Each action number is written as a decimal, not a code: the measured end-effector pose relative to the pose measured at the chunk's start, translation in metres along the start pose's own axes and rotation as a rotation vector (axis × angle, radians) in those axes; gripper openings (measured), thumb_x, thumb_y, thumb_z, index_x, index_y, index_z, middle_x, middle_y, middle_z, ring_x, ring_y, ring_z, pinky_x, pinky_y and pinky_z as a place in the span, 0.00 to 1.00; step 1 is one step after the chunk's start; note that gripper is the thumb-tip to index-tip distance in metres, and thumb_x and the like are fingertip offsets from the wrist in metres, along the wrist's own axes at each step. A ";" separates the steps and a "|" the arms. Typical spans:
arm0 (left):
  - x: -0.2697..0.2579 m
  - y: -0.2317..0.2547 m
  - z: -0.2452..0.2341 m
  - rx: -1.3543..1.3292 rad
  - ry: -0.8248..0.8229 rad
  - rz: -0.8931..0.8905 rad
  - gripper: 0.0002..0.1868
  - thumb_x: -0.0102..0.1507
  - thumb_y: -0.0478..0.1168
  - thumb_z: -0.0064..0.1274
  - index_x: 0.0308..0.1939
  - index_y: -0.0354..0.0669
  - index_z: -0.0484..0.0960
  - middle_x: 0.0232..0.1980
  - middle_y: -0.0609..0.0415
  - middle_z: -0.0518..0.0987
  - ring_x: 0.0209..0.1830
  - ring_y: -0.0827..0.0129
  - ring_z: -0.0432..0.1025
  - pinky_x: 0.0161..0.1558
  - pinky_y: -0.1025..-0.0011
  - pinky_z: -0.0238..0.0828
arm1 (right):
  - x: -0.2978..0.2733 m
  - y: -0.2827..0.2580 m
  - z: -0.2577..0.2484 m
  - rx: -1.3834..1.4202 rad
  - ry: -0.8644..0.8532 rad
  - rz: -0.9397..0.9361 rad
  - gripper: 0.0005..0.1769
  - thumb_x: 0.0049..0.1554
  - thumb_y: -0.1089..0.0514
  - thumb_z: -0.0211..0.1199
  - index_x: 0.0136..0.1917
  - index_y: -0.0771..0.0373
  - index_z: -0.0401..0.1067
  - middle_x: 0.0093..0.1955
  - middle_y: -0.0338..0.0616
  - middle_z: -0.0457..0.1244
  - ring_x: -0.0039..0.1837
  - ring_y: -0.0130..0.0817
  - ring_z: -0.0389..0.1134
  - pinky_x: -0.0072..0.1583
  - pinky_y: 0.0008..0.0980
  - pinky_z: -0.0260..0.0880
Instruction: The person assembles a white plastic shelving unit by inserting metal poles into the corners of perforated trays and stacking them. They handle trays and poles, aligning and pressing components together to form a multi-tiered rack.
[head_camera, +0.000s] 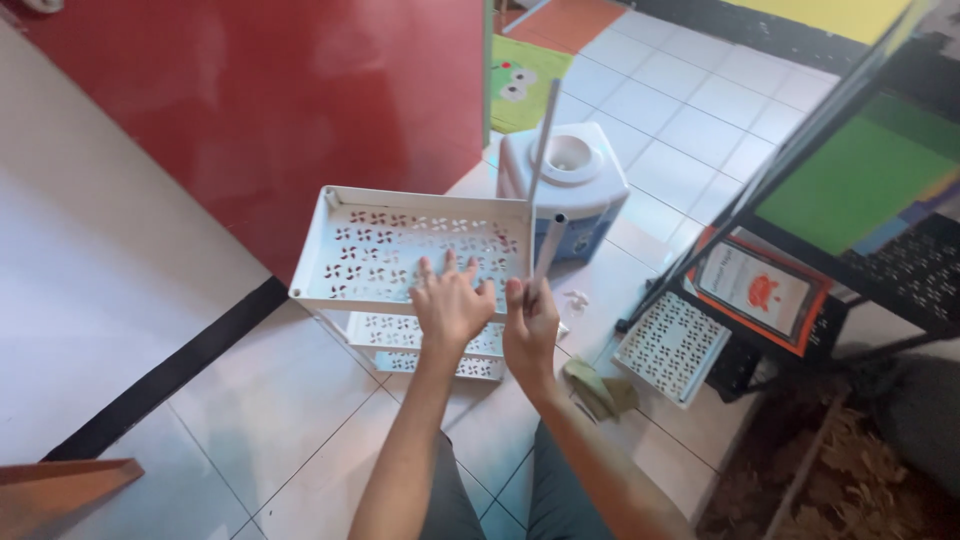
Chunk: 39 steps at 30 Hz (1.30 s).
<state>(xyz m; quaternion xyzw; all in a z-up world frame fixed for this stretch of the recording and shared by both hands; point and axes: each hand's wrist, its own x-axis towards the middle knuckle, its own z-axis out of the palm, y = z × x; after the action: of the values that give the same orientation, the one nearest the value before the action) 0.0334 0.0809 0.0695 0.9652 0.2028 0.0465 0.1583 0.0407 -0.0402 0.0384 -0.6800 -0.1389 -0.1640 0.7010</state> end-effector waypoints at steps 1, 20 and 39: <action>0.002 0.002 0.000 -0.011 -0.002 -0.006 0.33 0.59 0.55 0.40 0.69 0.62 0.74 0.79 0.51 0.60 0.78 0.36 0.49 0.70 0.39 0.50 | 0.000 0.002 0.004 0.002 0.023 0.024 0.21 0.65 0.51 0.62 0.35 0.64 0.64 0.30 0.28 0.51 0.35 0.18 0.50 0.35 0.29 0.50; 0.007 0.010 -0.003 -0.023 -0.031 -0.011 0.34 0.59 0.54 0.38 0.69 0.60 0.74 0.78 0.48 0.62 0.78 0.34 0.51 0.66 0.35 0.56 | 0.016 -0.003 -0.004 -0.233 0.001 -0.095 0.24 0.66 0.47 0.63 0.38 0.65 0.60 0.30 0.33 0.48 0.36 0.24 0.50 0.35 0.32 0.50; 0.005 0.006 -0.003 -0.045 0.003 0.036 0.36 0.56 0.51 0.40 0.70 0.55 0.73 0.78 0.46 0.61 0.78 0.34 0.50 0.67 0.40 0.56 | 0.100 0.064 -0.049 0.551 -1.057 0.442 0.29 0.66 0.56 0.60 0.26 0.59 0.55 0.25 0.29 0.45 0.28 0.23 0.43 0.33 0.31 0.40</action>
<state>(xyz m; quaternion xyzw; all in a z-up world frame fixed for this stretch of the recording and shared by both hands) 0.0398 0.0782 0.0745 0.9648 0.1845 0.0553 0.1788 0.1564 -0.0917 0.0202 -0.4763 -0.3598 0.3842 0.7043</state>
